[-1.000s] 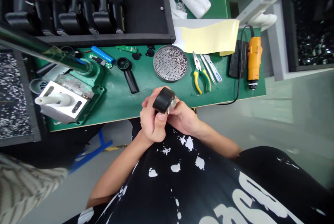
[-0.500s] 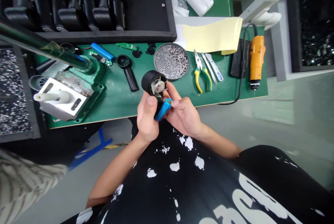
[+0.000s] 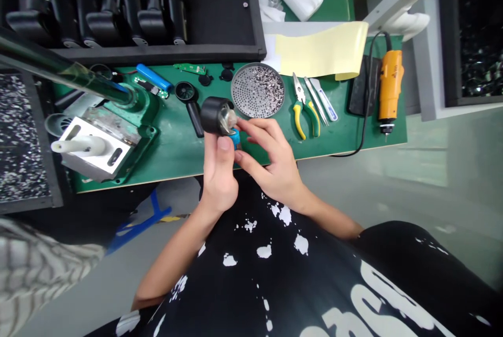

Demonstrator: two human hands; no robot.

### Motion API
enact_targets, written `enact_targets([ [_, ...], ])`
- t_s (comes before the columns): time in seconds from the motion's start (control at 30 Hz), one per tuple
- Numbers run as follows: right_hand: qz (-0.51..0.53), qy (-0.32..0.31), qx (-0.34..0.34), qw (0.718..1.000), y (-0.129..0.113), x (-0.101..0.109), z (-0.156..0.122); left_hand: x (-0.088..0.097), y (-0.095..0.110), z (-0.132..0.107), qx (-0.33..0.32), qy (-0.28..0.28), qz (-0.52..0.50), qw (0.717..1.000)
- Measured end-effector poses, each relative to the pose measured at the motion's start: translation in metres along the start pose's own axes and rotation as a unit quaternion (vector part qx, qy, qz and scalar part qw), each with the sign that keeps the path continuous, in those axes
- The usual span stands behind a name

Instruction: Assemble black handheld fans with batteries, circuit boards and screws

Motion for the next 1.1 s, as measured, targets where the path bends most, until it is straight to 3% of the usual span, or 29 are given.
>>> enact_targets([
  [0.1, -0.008, 0.015, 0.015, 1.0, -0.005, 0.003, 0.0, 0.001, 0.003, -0.001, -0.042, -0.022, 0.056, 0.997],
  [0.23, 0.074, -0.008, -0.035, 0.997, 0.004, -0.003, 0.002, 0.002, 0.005, -0.002, -0.104, -0.037, 0.099, 0.989],
  [0.4, 0.144, -0.019, -0.079, 0.986, 0.013, -0.005, 0.004, 0.009, 0.001, -0.002, -0.081, -0.02, 0.077, 0.994],
  [0.63, 0.165, -0.057, -0.075, 0.982, 0.015, -0.006, 0.011, 0.006, 0.016, 0.005, -0.073, -0.021, 0.092, 0.993],
  [0.93, 0.161, -0.061, -0.124, 0.977, 0.024, -0.008, 0.01, 0.009, 0.011, 0.001, -0.089, -0.001, 0.073, 0.993],
  [1.1, 0.206, -0.043, -0.122, 0.97, 0.025, -0.008, 0.005, 0.007, 0.014, 0.004, -0.05, 0.029, 0.014, 0.998],
])
Point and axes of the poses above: each hand's wrist, its own z-axis towards the middle knuckle, its own x-axis out of the back of the hand, y = z × x, the point moved 9 cm from there along z, towards the middle knuckle, and after that the axes turned 5 degrees about -x, right-handed, at the moved point
